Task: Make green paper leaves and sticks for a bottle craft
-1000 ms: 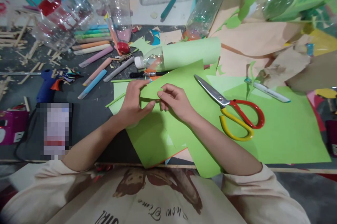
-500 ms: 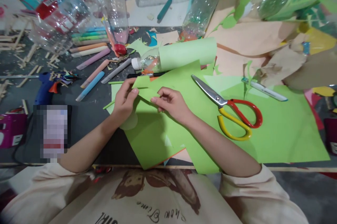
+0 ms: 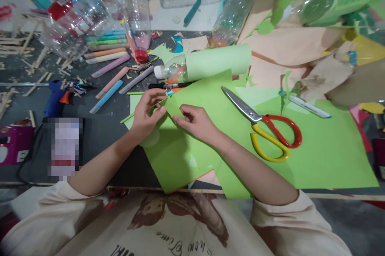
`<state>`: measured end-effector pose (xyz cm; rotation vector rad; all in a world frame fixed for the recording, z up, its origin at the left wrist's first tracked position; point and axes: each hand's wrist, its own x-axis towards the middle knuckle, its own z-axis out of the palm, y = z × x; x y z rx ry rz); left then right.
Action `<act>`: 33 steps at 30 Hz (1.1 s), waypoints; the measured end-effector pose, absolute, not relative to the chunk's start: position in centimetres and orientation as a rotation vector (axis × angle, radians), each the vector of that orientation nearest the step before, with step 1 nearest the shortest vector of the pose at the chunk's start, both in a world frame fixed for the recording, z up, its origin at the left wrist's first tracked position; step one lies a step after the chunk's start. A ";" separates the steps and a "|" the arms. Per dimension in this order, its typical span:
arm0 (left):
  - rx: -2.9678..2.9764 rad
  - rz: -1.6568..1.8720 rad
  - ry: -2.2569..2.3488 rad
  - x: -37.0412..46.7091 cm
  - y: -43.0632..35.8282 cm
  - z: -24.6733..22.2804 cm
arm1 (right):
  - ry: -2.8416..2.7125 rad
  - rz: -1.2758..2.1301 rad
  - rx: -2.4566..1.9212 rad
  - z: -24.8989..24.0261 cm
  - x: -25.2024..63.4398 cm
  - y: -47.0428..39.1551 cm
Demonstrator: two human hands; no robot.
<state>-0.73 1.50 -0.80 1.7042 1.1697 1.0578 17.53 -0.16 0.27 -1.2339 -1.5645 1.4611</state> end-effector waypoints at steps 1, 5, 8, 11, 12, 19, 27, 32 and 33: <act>1.683 1.082 1.218 -0.7 1.5 -0.8 | -1.595 1.453 -1.219 0.4 17.5 -0.1; 1.575 1.163 1.368 -0.8 1.8 -0.8 | -1.654 1.427 -1.184 0.4 17.5 -0.1; 1.536 1.172 1.349 -0.7 1.9 -0.8 | -1.570 1.440 -1.167 0.1 17.6 -0.2; 1.508 1.186 1.306 -0.5 1.9 -1.0 | -1.519 1.448 -1.104 -0.3 17.7 -0.4; 1.494 1.197 1.300 -0.5 2.0 -1.1 | -1.540 1.465 -1.070 -0.4 17.8 -0.4; 1.415 1.260 1.237 -0.4 2.3 -1.3 | -1.682 1.522 -0.873 -0.5 18.2 -0.5; 1.472 1.180 1.138 -0.4 2.0 -0.9 | -1.391 1.626 -0.981 -0.7 17.8 -0.2; 1.475 1.041 1.110 -0.4 1.5 -0.3 | -1.391 1.610 -1.054 -0.9 17.4 0.0; 1.458 1.032 1.110 -0.4 1.5 -0.2 | -1.382 1.617 -1.055 -0.8 17.4 0.1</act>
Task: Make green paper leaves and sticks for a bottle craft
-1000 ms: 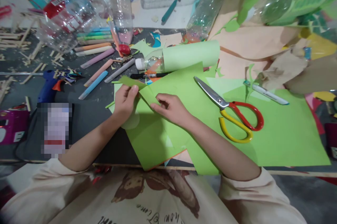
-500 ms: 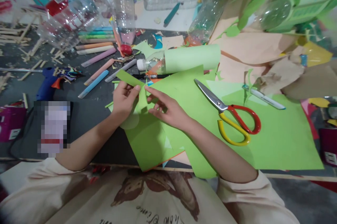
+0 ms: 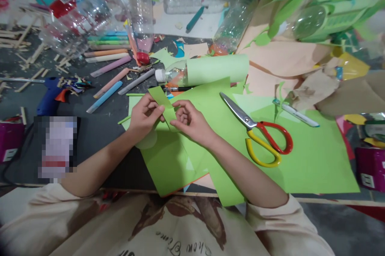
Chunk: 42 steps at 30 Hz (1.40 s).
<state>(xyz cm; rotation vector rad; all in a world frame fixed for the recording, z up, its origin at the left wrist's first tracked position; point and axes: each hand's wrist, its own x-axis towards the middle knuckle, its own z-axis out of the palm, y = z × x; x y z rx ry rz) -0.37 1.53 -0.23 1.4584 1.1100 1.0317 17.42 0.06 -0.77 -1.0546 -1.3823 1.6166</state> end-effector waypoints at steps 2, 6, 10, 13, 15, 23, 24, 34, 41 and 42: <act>1.431 1.046 1.103 -0.4 1.7 -0.1 | -1.355 1.627 -1.058 -0.5 17.4 0.0; 1.376 1.086 1.105 -0.3 2.2 -0.1 | -1.357 1.542 -1.103 -0.2 17.6 0.0; 1.279 1.110 1.124 -0.3 2.6 -0.1 | -1.360 1.523 -1.040 -0.1 18.0 0.2; 1.260 1.126 1.126 -0.3 2.7 -0.3 | -1.319 1.657 -0.996 -0.1 18.4 0.3; 1.265 1.135 1.138 -0.4 2.8 -0.4 | -1.334 1.707 -0.990 0.0 18.5 0.3; 1.272 1.178 1.167 -0.5 2.9 -0.6 | -1.685 1.658 -0.932 1.1 18.2 0.4; 1.266 1.174 1.172 -0.5 2.9 -0.6 | -1.704 1.649 -0.928 1.1 18.2 0.5; 1.293 1.100 1.154 -0.4 2.6 -0.4 | -1.568 1.677 -1.025 1.0 18.1 0.4; 1.543 0.998 1.097 -0.2 1.8 0.2 | -1.241 1.754 -1.046 0.3 17.6 0.4; 1.614 0.973 1.089 -0.1 1.7 0.2 | -1.272 1.725 -1.062 0.3 17.5 0.4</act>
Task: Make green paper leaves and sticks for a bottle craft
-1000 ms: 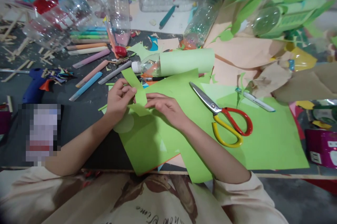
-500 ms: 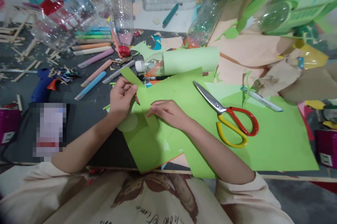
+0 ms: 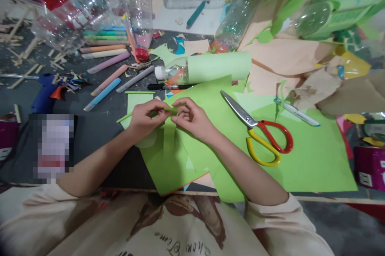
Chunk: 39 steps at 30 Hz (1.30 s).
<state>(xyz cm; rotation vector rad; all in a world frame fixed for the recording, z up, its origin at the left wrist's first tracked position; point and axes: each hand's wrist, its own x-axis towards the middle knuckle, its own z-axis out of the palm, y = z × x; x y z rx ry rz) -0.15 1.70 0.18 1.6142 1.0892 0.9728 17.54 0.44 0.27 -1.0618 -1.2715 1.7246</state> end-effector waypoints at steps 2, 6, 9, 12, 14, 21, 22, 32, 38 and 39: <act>1.729 0.908 1.078 -0.2 1.5 0.2 | -1.344 1.653 -1.100 0.3 17.6 0.4; 1.801 0.892 1.082 -0.5 1.5 0.2 | -1.401 1.549 -1.118 0.2 17.7 0.5; 1.827 0.925 1.021 -0.6 1.7 0.3 | -1.383 1.504 -1.107 0.1 17.7 0.5; 1.793 0.930 1.021 -0.7 1.8 0.5 | -1.374 1.452 -1.114 0.1 17.7 0.5; 1.747 0.924 1.040 -0.6 1.7 0.6 | -1.394 1.421 -1.114 0.3 17.7 0.5; 1.708 1.027 1.014 -0.4 1.7 0.2 | -1.375 1.453 -1.073 0.5 17.8 0.6; 1.705 1.032 1.016 -0.4 1.7 0.2 | -1.373 1.455 -1.074 0.5 17.8 0.6; 1.657 1.002 1.049 -0.5 1.8 0.3 | -1.348 1.386 -1.127 0.3 17.9 0.6; 1.555 0.949 1.095 -0.4 1.9 0.4 | -1.319 1.402 -1.113 0.3 17.9 0.5; 1.531 0.950 1.109 -0.4 1.9 0.5 | -1.308 1.402 -1.125 0.3 17.8 0.5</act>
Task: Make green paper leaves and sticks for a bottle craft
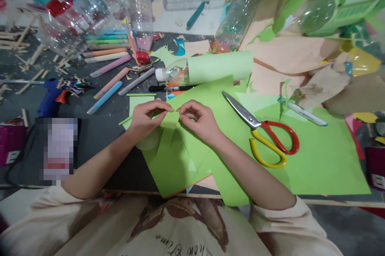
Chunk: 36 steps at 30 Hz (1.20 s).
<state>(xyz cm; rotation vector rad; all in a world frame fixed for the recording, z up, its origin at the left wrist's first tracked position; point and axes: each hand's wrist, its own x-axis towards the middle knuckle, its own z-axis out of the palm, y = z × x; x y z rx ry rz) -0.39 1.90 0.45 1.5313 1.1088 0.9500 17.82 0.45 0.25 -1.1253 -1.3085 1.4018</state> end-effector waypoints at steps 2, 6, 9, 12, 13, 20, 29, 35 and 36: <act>1.489 0.959 1.131 -0.4 1.9 0.4 | -1.284 1.401 -1.138 0.2 17.7 0.4; 1.486 0.955 1.124 -0.3 1.9 0.3 | -1.283 1.408 -1.169 0.3 17.6 0.5; 1.517 0.977 1.119 -0.3 1.9 0.1 | -1.288 1.466 -1.188 0.5 17.6 0.5; 1.523 0.997 1.098 -0.3 1.9 -0.2 | -1.247 1.497 -1.190 0.7 17.5 0.4; 1.515 1.001 1.086 -0.3 1.8 -0.3 | -1.233 1.498 -1.195 0.7 17.5 0.4; 1.712 0.977 1.035 -0.5 1.6 -0.4 | -1.192 1.499 -1.228 0.8 17.5 0.3; 1.750 0.936 1.024 -0.8 1.8 -0.7 | -1.119 1.313 -1.210 1.0 17.7 0.1; 1.696 0.975 1.046 -0.9 2.2 -0.9 | -1.551 0.979 -1.351 6.8 21.0 -1.9; 1.682 0.980 1.046 -0.9 2.3 -1.0 | -1.690 0.910 -1.432 7.8 22.4 -2.6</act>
